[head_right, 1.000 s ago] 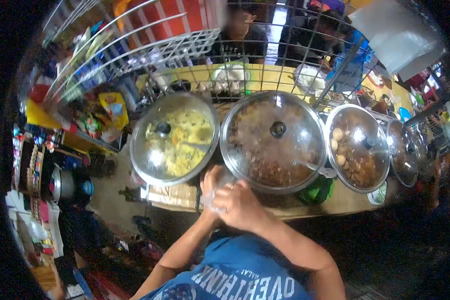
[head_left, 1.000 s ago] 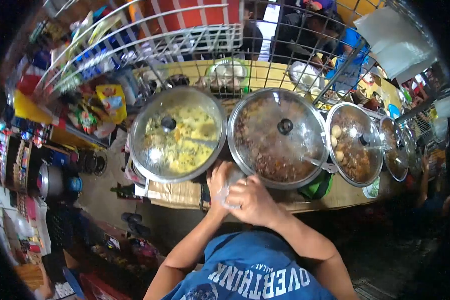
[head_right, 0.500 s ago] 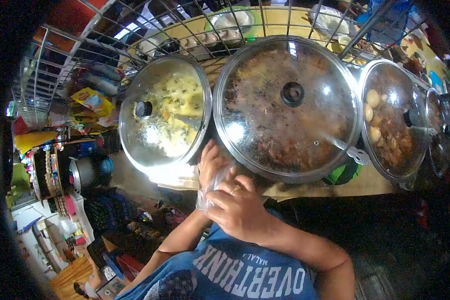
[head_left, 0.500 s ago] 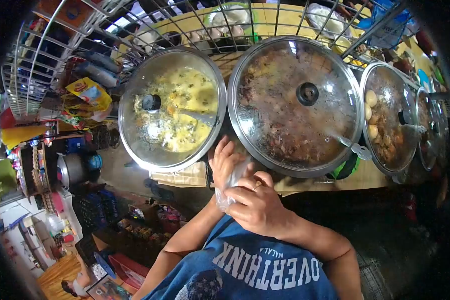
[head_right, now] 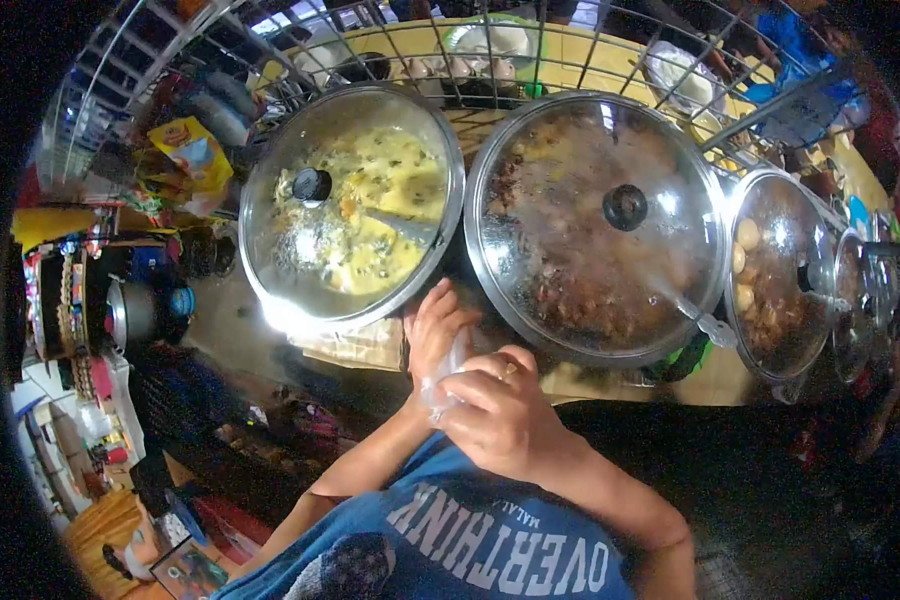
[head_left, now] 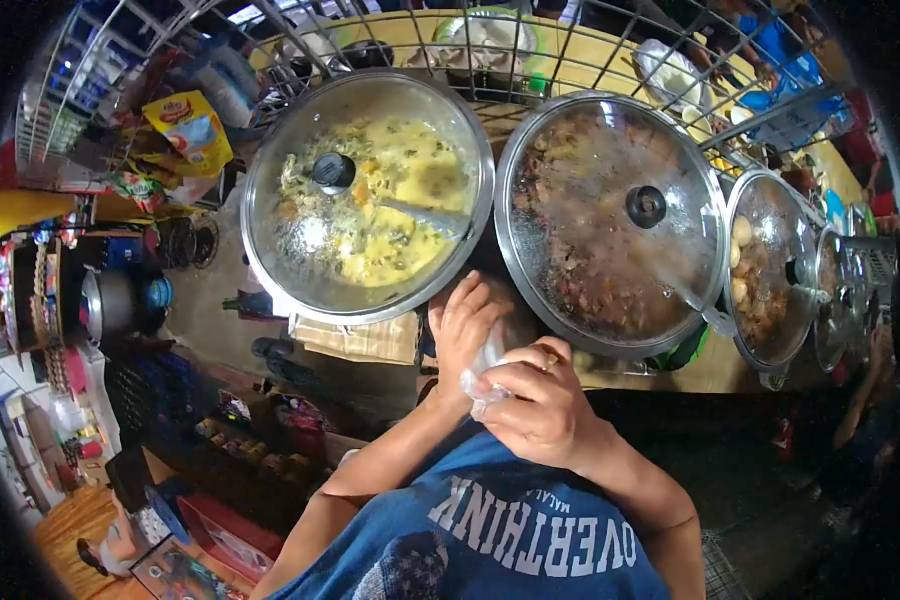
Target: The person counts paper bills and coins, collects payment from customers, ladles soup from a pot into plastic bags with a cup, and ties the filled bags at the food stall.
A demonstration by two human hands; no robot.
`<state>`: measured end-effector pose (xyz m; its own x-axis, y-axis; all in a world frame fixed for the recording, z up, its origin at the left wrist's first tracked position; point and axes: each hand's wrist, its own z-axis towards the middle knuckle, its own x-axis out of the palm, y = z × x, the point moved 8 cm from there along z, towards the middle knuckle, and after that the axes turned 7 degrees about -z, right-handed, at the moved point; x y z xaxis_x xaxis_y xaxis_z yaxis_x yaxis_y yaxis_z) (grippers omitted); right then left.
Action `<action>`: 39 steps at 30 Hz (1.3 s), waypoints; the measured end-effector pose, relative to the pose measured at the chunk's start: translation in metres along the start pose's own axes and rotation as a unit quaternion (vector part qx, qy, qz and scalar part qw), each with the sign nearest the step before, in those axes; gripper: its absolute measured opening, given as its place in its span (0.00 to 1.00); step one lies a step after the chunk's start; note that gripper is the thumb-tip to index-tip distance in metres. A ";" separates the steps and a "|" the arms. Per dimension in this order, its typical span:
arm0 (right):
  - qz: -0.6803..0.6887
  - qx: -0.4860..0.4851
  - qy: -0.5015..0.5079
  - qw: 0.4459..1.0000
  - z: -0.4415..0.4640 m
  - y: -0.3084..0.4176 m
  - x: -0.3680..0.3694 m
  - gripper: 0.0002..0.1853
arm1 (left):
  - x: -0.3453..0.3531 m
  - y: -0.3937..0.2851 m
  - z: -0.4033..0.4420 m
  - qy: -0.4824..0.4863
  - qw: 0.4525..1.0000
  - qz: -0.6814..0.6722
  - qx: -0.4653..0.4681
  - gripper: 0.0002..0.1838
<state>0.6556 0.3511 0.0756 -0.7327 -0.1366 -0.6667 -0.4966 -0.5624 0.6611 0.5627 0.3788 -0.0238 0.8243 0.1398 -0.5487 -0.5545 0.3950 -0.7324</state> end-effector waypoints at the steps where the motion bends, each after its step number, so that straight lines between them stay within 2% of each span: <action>1: -0.006 0.006 -0.003 1.000 0.001 0.001 -0.001 0.10 | -0.001 -0.003 0.000 -0.011 1.000 -0.020 0.009 0.08; 4: 0.010 0.020 -0.010 1.000 -0.002 -0.004 -0.005 0.11 | -0.010 -0.009 0.003 -0.014 0.999 -0.048 0.017 0.07; 6: 0.055 0.053 -0.029 0.997 -0.002 -0.015 -0.013 0.10 | -0.008 -0.013 0.004 0.037 0.998 -0.049 0.015 0.09; 8: 0.130 0.152 -0.092 0.975 -0.017 -0.039 -0.017 0.09 | -0.013 -0.016 0.005 0.044 0.997 -0.053 0.025 0.11; 10: 0.239 0.271 -0.129 0.923 -0.031 -0.064 -0.009 0.08 | -0.012 -0.022 0.009 0.112 0.992 -0.061 0.010 0.12; 12: 0.264 0.298 -0.102 0.912 -0.034 -0.070 -0.008 0.09 | -0.008 -0.021 0.007 0.120 0.990 -0.071 0.010 0.14; 14: 0.178 0.250 -0.183 0.934 -0.023 -0.059 -0.041 0.12 | -0.001 -0.015 0.009 0.130 0.989 -0.063 -0.008 0.15; 15: 0.049 0.203 -0.192 0.959 -0.020 -0.045 -0.070 0.13 | -0.002 -0.017 0.010 0.128 0.990 -0.067 -0.003 0.15; 16: 0.011 0.207 -0.193 0.959 -0.018 -0.024 -0.088 0.15 | -0.001 -0.015 0.011 0.127 0.990 -0.067 -0.013 0.16; 17: -0.002 0.114 -0.068 0.991 -0.001 0.005 -0.078 0.16 | -0.002 -0.014 0.012 0.125 0.990 -0.065 -0.024 0.16; 18: -0.017 0.021 0.057 0.998 0.007 0.031 -0.057 0.17 | 0.000 -0.014 0.010 0.114 0.991 -0.059 -0.029 0.15; 20: -0.007 -0.010 0.191 0.981 0.018 0.055 -0.009 0.23 | 0.000 -0.016 0.010 0.101 0.991 -0.082 -0.014 0.15; 21: -0.111 0.069 0.303 0.944 0.007 0.036 0.016 0.29 | 0.000 -0.014 0.008 0.105 0.986 -0.131 -0.020 0.18; 22: -0.149 0.124 0.319 0.928 0.016 0.020 0.019 0.33 | 0.000 -0.014 0.007 0.114 0.984 -0.129 -0.050 0.23; 24: -0.180 0.115 0.266 0.940 0.020 0.001 0.019 0.32 | 0.003 -0.013 0.011 0.145 0.985 -0.083 -0.044 0.24; 26: -0.188 0.106 0.260 0.941 0.023 -0.001 0.013 0.29 | -0.001 -0.020 0.014 0.174 0.983 -0.044 -0.026 0.21; 28: -0.273 0.062 0.245 0.928 0.023 0.002 0.010 0.28 | -0.001 -0.022 0.009 0.226 0.973 -0.041 -0.017 0.20; 29: -0.310 0.079 0.255 0.912 0.024 0.002 0.006 0.23 | -0.002 -0.023 0.009 0.245 0.969 -0.024 -0.007 0.20; 30: -0.310 0.087 0.248 0.914 0.023 -0.004 0.003 0.23 | -0.004 -0.022 0.009 0.252 0.968 -0.023 0.000 0.20; 32: -0.247 0.081 0.248 0.933 0.019 -0.014 0.003 0.19 | -0.008 -0.026 0.011 0.257 0.965 -0.014 0.056 0.20; 33: -0.248 0.064 0.243 0.936 0.020 -0.013 -0.001 0.12 | -0.009 -0.028 0.012 0.277 0.958 -0.006 0.070 0.20; 36: -0.176 0.080 0.246 0.950 0.015 -0.026 -0.006 0.09 | -0.013 -0.033 0.015 0.301 0.947 0.001 0.112 0.20; 39: -0.128 0.087 0.166 0.974 0.005 -0.037 -0.014 0.06 | -0.007 -0.025 0.018 0.330 0.937 -0.011 0.113 0.19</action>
<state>0.6819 0.3785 0.0621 -0.3978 -0.2834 -0.8726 -0.7359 -0.4694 0.4880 0.5730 0.3840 0.0060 0.5436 -0.4323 -0.7195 -0.4388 0.5843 -0.6826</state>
